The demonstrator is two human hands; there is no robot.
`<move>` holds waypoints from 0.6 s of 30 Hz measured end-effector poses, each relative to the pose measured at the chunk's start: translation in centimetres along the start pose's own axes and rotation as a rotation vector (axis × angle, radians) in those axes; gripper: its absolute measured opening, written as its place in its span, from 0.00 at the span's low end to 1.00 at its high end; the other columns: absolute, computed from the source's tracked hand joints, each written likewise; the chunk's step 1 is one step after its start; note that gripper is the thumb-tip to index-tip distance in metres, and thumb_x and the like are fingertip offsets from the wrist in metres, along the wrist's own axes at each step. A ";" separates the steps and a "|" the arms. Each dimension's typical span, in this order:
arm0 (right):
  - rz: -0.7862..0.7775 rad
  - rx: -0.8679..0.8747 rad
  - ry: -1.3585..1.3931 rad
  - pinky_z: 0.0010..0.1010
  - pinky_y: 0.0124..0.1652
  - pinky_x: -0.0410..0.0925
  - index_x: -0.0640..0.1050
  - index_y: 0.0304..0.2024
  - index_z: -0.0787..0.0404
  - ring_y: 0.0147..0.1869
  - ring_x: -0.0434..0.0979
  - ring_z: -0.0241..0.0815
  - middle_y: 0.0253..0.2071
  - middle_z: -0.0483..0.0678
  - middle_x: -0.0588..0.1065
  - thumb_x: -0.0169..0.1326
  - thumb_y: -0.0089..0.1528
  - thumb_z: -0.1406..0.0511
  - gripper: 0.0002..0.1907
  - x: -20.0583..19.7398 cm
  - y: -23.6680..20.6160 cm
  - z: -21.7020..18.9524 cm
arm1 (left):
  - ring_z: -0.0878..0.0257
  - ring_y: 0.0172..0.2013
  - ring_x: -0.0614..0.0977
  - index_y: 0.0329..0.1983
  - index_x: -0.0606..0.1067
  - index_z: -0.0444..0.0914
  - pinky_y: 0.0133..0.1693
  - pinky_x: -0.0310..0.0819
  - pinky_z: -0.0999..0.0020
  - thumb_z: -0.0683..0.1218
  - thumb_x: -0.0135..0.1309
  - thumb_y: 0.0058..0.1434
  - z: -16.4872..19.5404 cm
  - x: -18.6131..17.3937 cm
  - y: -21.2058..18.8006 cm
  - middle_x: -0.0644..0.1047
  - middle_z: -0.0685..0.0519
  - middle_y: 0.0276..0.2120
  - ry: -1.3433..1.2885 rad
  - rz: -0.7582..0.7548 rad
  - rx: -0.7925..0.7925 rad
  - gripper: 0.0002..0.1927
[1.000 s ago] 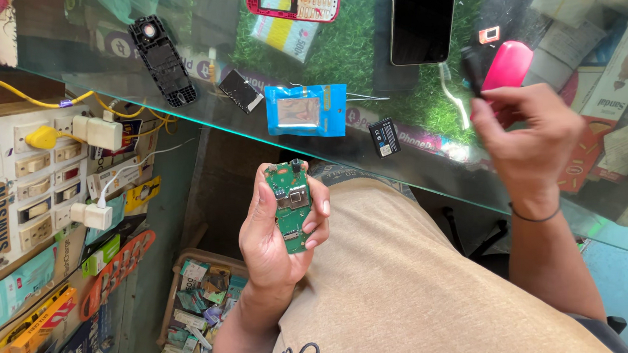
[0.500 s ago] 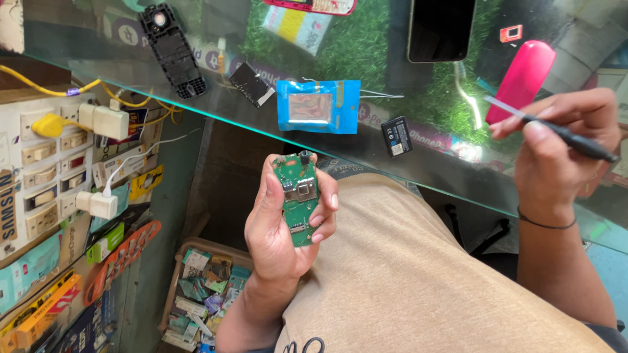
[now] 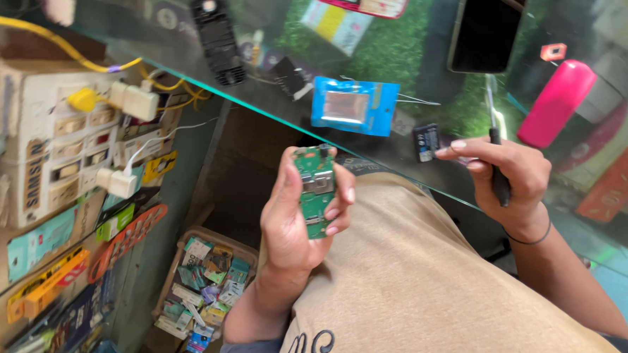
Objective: The person disassembles a mobile phone, removes the back cover and battery, and uses a screwdriver and soldering iron to work on the circuit board. The person handles the phone components and tools throughout the clip.
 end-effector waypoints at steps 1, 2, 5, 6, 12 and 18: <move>-0.007 0.005 0.014 0.24 0.41 0.75 0.76 0.51 0.68 0.43 0.85 0.43 0.42 0.54 0.82 0.51 0.77 0.67 0.08 0.3 0.3 -0.2 | 0.66 0.30 0.67 0.62 0.63 0.36 0.29 0.63 0.74 0.58 0.36 0.80 0.0 -0.1 -0.1 0.74 0.39 0.39 -0.007 0.009 -0.006 0.22; -0.015 0.008 0.030 0.24 0.40 0.76 0.77 0.50 0.68 0.43 0.86 0.43 0.41 0.54 0.82 0.50 0.76 0.68 0.08 0.6 0.7 -0.4 | 0.66 0.30 0.67 0.62 0.63 0.36 0.29 0.63 0.74 0.58 0.36 0.79 -0.1 -0.3 -0.1 0.74 0.40 0.39 -0.015 0.018 -0.011 0.22; -0.053 -0.040 0.059 0.25 0.42 0.75 0.76 0.50 0.68 0.43 0.85 0.44 0.41 0.53 0.81 0.52 0.75 0.65 0.10 1.6 2.2 -1.6 | 0.67 0.31 0.66 0.62 0.64 0.38 0.30 0.63 0.74 0.58 0.37 0.80 0.2 -0.6 -0.5 0.74 0.40 0.40 -0.049 0.007 0.004 0.21; -0.064 -0.047 0.097 0.26 0.41 0.74 0.76 0.49 0.68 0.42 0.84 0.44 0.39 0.53 0.80 0.52 0.73 0.62 0.13 1.8 2.7 -2.0 | 0.66 0.31 0.66 0.62 0.64 0.38 0.31 0.63 0.74 0.58 0.37 0.80 0.5 -0.7 -0.7 0.74 0.40 0.40 -0.054 0.007 0.017 0.21; -0.164 -0.192 -0.097 0.33 0.36 0.69 0.79 0.49 0.65 0.36 0.78 0.46 0.34 0.53 0.77 0.56 0.68 0.59 0.16 4.6 7.0 -5.1 | 0.65 0.32 0.66 0.61 0.65 0.39 0.32 0.64 0.73 0.59 0.36 0.80 2.2 -1.8 -2.0 0.74 0.41 0.40 -0.107 0.002 0.108 0.21; -0.270 -0.439 -0.451 0.33 0.45 0.70 0.77 0.55 0.66 0.45 0.74 0.48 0.44 0.51 0.75 0.54 0.72 0.70 0.10 9.5 13.5 -7.9 | 0.65 0.31 0.66 0.62 0.68 0.39 0.31 0.63 0.73 0.58 0.35 0.81 3.9 -2.9 -3.3 0.75 0.41 0.40 -0.149 -0.005 0.198 0.22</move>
Point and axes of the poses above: each hand's wrist, its own y-axis towards the middle knuckle, its own x-axis out of the palm, z = x × y, the point moved 8 cm from there along y, towards the middle knuckle
